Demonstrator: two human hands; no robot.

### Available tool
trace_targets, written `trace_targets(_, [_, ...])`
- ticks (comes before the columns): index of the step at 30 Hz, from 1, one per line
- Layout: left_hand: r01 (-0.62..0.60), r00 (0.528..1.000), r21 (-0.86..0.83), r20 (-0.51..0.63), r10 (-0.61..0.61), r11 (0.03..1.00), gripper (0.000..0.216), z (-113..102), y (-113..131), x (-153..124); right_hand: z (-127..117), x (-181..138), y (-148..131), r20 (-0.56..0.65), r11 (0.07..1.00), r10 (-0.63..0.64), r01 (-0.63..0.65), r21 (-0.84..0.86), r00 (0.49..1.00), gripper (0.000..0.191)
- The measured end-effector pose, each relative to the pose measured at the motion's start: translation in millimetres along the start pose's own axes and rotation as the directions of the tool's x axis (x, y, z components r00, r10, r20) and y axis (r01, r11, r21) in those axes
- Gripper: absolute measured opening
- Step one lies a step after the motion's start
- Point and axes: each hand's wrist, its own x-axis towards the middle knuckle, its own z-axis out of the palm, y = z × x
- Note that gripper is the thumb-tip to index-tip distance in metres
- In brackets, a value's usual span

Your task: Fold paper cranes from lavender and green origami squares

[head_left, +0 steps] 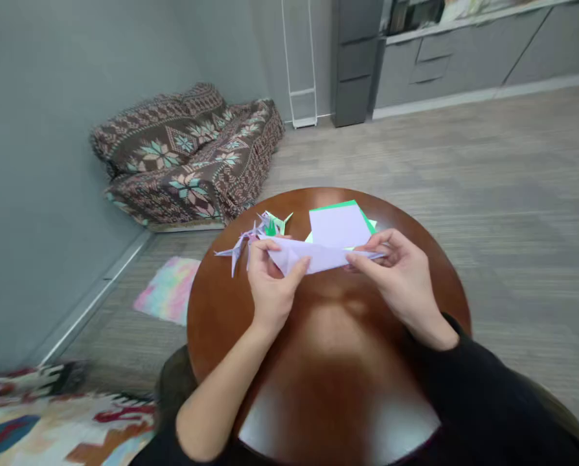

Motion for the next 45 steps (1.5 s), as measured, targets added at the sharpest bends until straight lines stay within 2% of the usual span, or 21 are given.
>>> trace_targets(3, [0.161, 0.98, -0.014, 0.125, -0.158, 0.987, 0.077, 1, -5, 1, -10, 10, -1, -0.102, 0.997, -0.066, 0.068, 0.022, 0.993, 0.046])
trace_targets(4, [0.197, 0.969, 0.002, 0.152, -0.195, 0.98, 0.081, -1, -6, 2, -15, 13, -2, -0.108, 0.996, -0.079, 0.082, 0.02, 0.991, 0.048])
trace_targets(6, [0.272, 0.936, 0.081, 0.21, -0.283, 0.959, 0.073, -6, -4, 7, -27, 20, -6, -0.097, 0.994, -0.111, 0.11, -0.012, 0.989, 0.046])
trace_targets(8, [0.214, 0.958, 0.158, 0.16, -0.239, 0.964, 0.053, -15, 1, 14, -39, 24, -13, 0.013, 0.993, -0.096, 0.097, -0.07, 0.995, 0.043])
trace_targets(9, [0.17, 0.966, 0.174, 0.166, -0.199, 0.97, 0.043, -20, 5, 18, -44, 25, -16, 0.105, 0.991, -0.069, 0.08, -0.103, 0.992, 0.041])
trace_targets(10, [0.17, 0.953, 0.153, 0.226, -0.202, 0.973, 0.038, -24, 8, 21, -47, 24, -19, 0.194, 0.989, -0.048, 0.074, -0.13, 0.98, 0.041])
trace_targets(11, [0.225, 0.898, 0.102, 0.365, -0.247, 0.969, 0.038, -28, 12, 24, -48, 22, -22, 0.285, 0.985, -0.023, 0.07, -0.155, 0.958, 0.04])
trace_targets(12, [0.33, 0.787, 0.058, 0.534, -0.308, 0.942, 0.044, -30, 16, 26, -47, 18, -24, 0.362, 0.981, -0.004, 0.074, -0.18, 0.932, 0.037])
trace_targets(13, [0.437, 0.64, 0.043, 0.687, -0.344, 0.899, 0.052, -31, 20, 27, -45, 15, -25, 0.425, 0.974, 0.012, 0.085, -0.209, 0.905, 0.032])
trace_targets(14, [0.51, 0.503, 0.062, 0.788, -0.356, 0.858, 0.058, -31, 23, 26, -41, 11, -26, 0.475, 0.963, 0.031, 0.102, -0.251, 0.88, 0.025])
trace_targets(15, [0.55, 0.401, 0.086, 0.845, -0.353, 0.831, 0.061, -30, 26, 25, -37, 7, -26, 0.515, 0.951, 0.056, 0.112, -0.29, 0.856, 0.019])
trace_targets(16, [0.568, 0.317, 0.115, 0.883, -0.346, 0.815, 0.064, -27, 28, 22, -32, 3, -26, 0.549, 0.941, 0.083, 0.115, -0.317, 0.831, 0.015])
trace_targets(17, [0.569, 0.256, 0.153, 0.901, -0.351, 0.808, 0.064, -25, 30, 19, -28, 1, -26, 0.576, 0.933, 0.116, 0.111, -0.344, 0.809, 0.014])
trace_targets(19, [0.539, 0.179, 0.257, 0.896, -0.407, 0.802, 0.06, -19, 30, 13, -22, -2, -24, 0.613, 0.923, 0.171, 0.092, -0.373, 0.771, 0.013])
trace_targets(23, [0.49, 0.191, 0.336, 0.859, -0.475, 0.804, 0.031, -13, 27, 5, -19, -2, -22, 0.632, 0.926, 0.206, 0.06, -0.374, 0.747, 0.011])
trace_targets(26, [0.583, 0.161, 0.284, 0.878, -0.451, 0.761, 0.02, -13, 25, 2, -19, -3, -24, 0.574, 0.94, 0.179, 0.034, -0.341, 0.799, 0.009])
trace_targets(29, [0.699, 0.133, 0.237, 0.884, -0.448, 0.674, 0.026, -11, 25, 0, -15, -3, -25, 0.486, 0.957, 0.137, 0.011, -0.29, 0.863, 0.022])
trace_targets(33, [0.631, 0.222, 0.255, 0.845, -0.486, 0.733, 0.032, -6, 26, -3, -9, -4, -24, 0.402, 0.972, 0.135, -0.041, -0.233, 0.906, 0.037])
trace_targets(35, [0.596, 0.242, 0.269, 0.838, -0.49, 0.756, 0.035, -3, 25, -5, -7, -4, -22, 0.376, 0.978, 0.147, -0.078, -0.193, 0.915, 0.041])
trace_targets(40, [0.709, 0.211, 0.223, 0.838, -0.503, 0.669, 0.037, -1, 21, -8, -9, -3, -20, 0.323, 0.972, 0.191, -0.134, -0.191, 0.927, 0.043])
trace_targets(45, [0.745, 0.147, 0.243, 0.849, -0.508, 0.621, 0.042, -4, 20, -5, -12, -2, -20, 0.301, 0.955, 0.25, -0.183, -0.235, 0.92, 0.039])
